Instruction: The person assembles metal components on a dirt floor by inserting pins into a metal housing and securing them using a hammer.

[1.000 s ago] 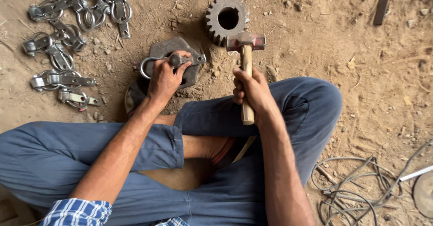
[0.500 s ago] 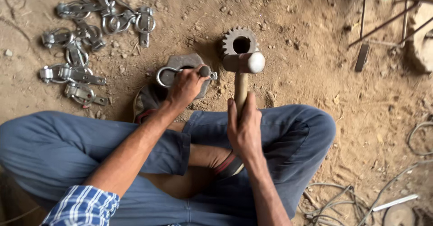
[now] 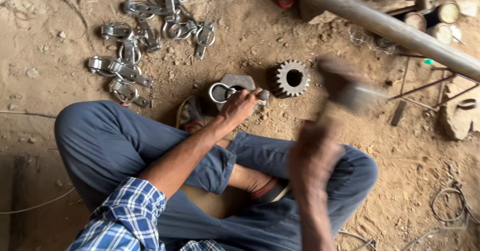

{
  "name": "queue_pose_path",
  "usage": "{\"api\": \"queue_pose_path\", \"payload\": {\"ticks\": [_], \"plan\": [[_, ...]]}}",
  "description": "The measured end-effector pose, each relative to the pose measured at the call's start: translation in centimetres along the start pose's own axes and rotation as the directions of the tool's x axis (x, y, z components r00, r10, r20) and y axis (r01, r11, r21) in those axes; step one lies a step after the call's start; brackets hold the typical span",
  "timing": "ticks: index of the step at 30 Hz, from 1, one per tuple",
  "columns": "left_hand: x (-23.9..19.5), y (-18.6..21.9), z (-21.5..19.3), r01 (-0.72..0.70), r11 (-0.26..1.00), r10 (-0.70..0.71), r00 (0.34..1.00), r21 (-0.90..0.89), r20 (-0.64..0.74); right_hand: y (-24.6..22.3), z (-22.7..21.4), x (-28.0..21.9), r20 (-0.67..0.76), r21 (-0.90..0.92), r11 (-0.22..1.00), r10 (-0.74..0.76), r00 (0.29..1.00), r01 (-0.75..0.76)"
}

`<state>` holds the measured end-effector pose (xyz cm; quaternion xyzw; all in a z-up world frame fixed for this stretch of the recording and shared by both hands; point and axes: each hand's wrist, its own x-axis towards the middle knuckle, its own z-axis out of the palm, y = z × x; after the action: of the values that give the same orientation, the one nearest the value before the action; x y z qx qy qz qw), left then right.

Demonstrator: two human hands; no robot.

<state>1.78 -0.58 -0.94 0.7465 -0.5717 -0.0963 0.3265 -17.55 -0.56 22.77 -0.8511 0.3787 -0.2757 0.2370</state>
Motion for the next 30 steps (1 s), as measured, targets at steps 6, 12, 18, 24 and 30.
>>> {"api": "queue_pose_path", "payload": {"ticks": [6,12,18,24,30], "plan": [[-1.8,0.2,1.8,-0.115,0.991,0.128,0.972,0.074,-0.200,1.8,0.9,-3.3,0.023,-0.251,0.962,-0.108,0.994,0.110],[0.4,0.5,1.8,-0.016,0.995,0.009,0.997,-0.099,-0.077,0.6,3.1,-1.8,0.185,-0.085,0.947,0.321,0.929,-0.311],[-0.4,0.4,2.5,0.121,0.982,-0.111,0.991,-0.147,0.075,2.9,0.0,-4.9,0.305,0.431,0.661,0.534,0.788,-0.615],[-1.0,0.5,-3.0,0.087,0.854,-0.201,0.965,-0.513,-0.170,4.6,0.4,-6.4,0.400,0.578,0.430,0.592,0.700,-0.694],[-1.2,1.7,-4.4,0.079,0.883,-0.184,0.965,-0.463,-0.187,4.2,0.6,-6.2,0.411,0.535,0.468,0.582,0.701,-0.703]]}}
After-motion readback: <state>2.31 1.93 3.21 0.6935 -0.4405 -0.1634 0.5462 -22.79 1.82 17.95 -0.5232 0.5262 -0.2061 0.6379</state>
